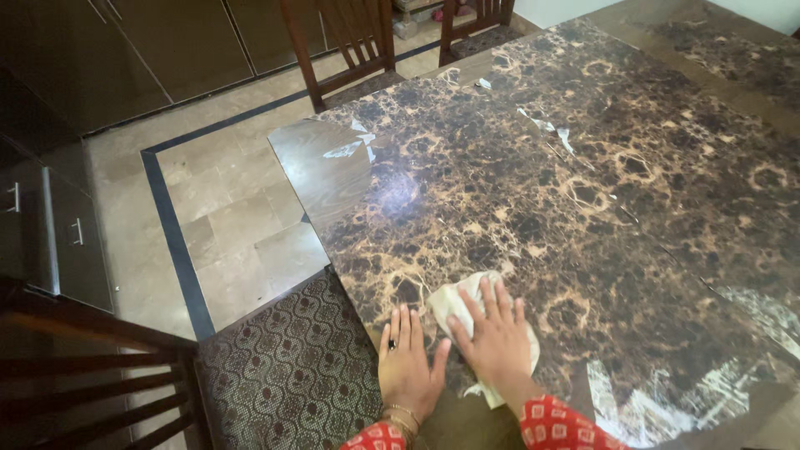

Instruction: The person wipes a marble-patterned table with a white cloth, moving in circular and sweeping motions to clean the surface.

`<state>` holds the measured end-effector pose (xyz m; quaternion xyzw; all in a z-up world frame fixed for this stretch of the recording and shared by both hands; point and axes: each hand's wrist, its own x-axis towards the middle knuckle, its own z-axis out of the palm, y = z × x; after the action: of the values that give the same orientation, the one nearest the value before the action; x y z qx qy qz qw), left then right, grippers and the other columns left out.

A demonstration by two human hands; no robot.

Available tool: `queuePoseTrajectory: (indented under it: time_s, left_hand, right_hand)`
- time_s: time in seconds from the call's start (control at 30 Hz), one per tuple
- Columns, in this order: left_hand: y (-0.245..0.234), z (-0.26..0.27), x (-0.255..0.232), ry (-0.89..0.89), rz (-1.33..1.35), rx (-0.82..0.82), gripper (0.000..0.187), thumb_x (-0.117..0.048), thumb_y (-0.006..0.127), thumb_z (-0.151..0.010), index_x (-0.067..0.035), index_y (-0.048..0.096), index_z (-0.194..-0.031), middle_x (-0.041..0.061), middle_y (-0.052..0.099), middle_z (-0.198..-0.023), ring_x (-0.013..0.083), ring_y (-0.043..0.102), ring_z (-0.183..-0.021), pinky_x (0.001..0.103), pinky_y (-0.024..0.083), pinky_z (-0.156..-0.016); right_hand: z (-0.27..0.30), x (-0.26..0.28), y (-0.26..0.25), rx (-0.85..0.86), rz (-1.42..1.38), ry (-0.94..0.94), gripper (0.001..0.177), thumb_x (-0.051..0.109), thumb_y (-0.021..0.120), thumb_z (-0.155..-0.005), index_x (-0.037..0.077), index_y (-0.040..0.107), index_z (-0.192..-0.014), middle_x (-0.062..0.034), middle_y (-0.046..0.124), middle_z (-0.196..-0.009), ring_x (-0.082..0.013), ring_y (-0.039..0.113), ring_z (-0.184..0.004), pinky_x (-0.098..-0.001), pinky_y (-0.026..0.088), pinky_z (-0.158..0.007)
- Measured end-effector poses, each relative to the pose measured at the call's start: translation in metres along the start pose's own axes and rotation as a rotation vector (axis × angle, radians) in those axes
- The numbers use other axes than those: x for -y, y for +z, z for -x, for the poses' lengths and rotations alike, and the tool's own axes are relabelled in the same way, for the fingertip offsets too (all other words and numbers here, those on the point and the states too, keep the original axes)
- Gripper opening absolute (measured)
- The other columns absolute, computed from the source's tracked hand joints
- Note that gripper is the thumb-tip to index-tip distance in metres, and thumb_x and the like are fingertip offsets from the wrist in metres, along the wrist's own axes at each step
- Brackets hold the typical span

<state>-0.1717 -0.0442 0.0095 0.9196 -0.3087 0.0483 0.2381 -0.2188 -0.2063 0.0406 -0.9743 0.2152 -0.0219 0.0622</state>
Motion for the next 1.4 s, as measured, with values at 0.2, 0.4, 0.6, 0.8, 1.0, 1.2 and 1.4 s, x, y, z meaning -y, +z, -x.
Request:
queuePoseTrajectory:
  time_s: [0.2,0.4,0.6,0.8,1.0,1.2,1.4]
  left_hand:
    - [-0.003,0.021,-0.002,0.07,0.026,0.002,0.081,-0.051,0.045,-0.101,0.01,0.031,-0.152,0.026,0.028,-0.162,0.0371,0.021,-0.151,0.048,0.014,-0.121]
    - [-0.02,0.065,-0.023,0.099,0.115,0.154,0.08,-0.051,0.044,-0.102,0.007,0.028,-0.155,0.026,0.025,-0.164,0.0349,0.019,-0.154,0.048,0.01,-0.123]
    - [-0.024,0.079,-0.052,0.035,0.008,0.296,0.079,-0.061,0.037,-0.101,-0.005,0.03,-0.156,0.022,0.021,-0.164,0.0414,0.008,-0.153,0.057,0.0,-0.12]
    - [-0.017,0.08,-0.071,0.004,-0.082,0.301,0.076,-0.065,0.031,-0.099,-0.013,0.032,-0.155,0.021,0.019,-0.164,0.0472,0.003,-0.151,0.063,-0.003,-0.118]
    - [-0.01,0.08,-0.067,0.244,-0.218,-0.133,0.075,-0.065,0.032,-0.1,-0.011,0.035,-0.152,0.019,0.026,-0.16,0.0327,0.013,-0.152,0.067,-0.001,-0.114]
    - [-0.004,0.08,-0.064,0.266,-0.189,-0.076,0.072,-0.065,0.034,-0.102,-0.013,0.036,-0.151,0.015,0.026,-0.16,0.0319,0.012,-0.152,0.067,-0.002,-0.115]
    - [-0.02,0.072,-0.071,0.053,-0.04,0.328,0.075,-0.063,0.036,-0.099,-0.013,0.035,-0.154,0.013,0.022,-0.165,0.031,0.01,-0.153,0.067,-0.006,-0.116]
  right_hand:
    - [0.078,0.025,-0.01,0.007,-0.05,-0.182,0.069,0.049,0.053,-0.089,0.031,0.042,-0.154,-0.0148,0.027,-0.166,-0.035,0.016,-0.154,-0.0552,0.013,-0.118]
    - [0.148,0.012,0.014,-0.03,-0.155,-0.411,0.075,0.057,0.059,-0.089,0.014,0.046,-0.148,-0.017,0.031,-0.162,-0.0365,0.017,-0.152,-0.058,0.013,-0.116]
    - [0.191,-0.037,0.05,-0.204,-0.04,-0.63,0.07,0.069,0.047,-0.097,0.02,0.049,-0.147,-0.015,0.031,-0.16,-0.0322,0.019,-0.152,-0.0559,0.011,-0.12]
    - [0.182,-0.095,0.014,-0.373,0.199,-0.512,0.071,0.073,0.027,-0.101,0.03,0.028,-0.157,-0.0069,0.022,-0.164,-0.024,0.014,-0.153,-0.0522,0.006,-0.12]
    - [0.148,-0.129,-0.021,-0.025,0.154,-0.177,0.074,0.073,0.032,-0.094,0.038,0.029,-0.159,0.0008,0.019,-0.169,-0.021,0.011,-0.156,-0.0533,0.004,-0.12]
    - [0.117,-0.141,-0.025,0.038,0.097,-0.035,0.072,0.072,0.035,-0.092,0.038,0.031,-0.156,0.0008,0.021,-0.167,-0.0212,0.011,-0.156,-0.0548,0.003,-0.121]
    - [0.083,-0.157,-0.017,-0.018,0.047,0.142,0.074,0.07,0.035,-0.094,0.033,0.031,-0.158,-0.0028,0.021,-0.169,-0.0227,0.012,-0.155,-0.0562,0.005,-0.121]
